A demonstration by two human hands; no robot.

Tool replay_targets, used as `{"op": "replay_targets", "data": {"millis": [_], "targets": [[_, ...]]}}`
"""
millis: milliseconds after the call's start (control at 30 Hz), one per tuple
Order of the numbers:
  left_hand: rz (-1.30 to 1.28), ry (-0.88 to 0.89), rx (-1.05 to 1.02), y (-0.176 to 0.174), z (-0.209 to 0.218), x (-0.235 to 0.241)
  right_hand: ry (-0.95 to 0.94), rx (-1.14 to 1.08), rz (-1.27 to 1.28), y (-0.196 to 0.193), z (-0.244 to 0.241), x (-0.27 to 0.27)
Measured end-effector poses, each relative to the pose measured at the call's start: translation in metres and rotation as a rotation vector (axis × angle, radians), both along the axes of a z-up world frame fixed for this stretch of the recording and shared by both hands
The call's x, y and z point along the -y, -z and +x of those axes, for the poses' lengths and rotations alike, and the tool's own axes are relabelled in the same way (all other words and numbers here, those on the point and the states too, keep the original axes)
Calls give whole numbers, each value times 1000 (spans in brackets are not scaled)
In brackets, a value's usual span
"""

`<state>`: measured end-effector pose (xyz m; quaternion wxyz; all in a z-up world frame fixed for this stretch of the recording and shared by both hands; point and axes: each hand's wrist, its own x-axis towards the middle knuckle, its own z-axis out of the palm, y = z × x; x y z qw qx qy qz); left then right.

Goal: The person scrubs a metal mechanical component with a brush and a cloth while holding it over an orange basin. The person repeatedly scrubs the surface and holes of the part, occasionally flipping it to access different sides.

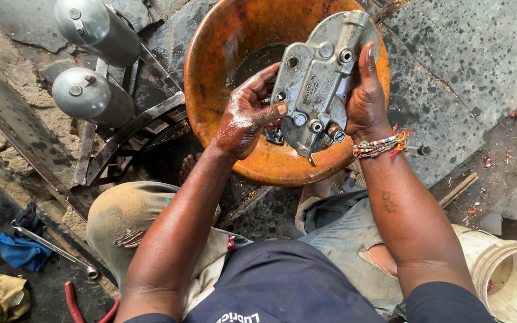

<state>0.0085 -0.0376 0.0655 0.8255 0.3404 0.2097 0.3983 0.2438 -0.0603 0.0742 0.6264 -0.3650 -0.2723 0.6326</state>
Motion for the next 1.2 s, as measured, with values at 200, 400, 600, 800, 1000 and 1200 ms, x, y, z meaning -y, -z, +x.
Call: {"op": "replay_targets", "data": {"millis": [200,400,600,800,1000,1200], "targets": [[-22,-18,-15,5,-1,0,2,-38,34,-6,-6,2],[2,-63,9,10,2,0,-20,-77,2,-12,-9,4],[47,-120,-8,15,7,1,-65,-94,11,-6,-8,6],[50,-149,-152,14,7,1,-128,-81,12,-8,-10,6],[154,-249,-344,15,12,0,-46,-155,-101,11,-17,5],[109,-104,-227,2,0,4,-74,-81,-187,26,-24,5]]}}
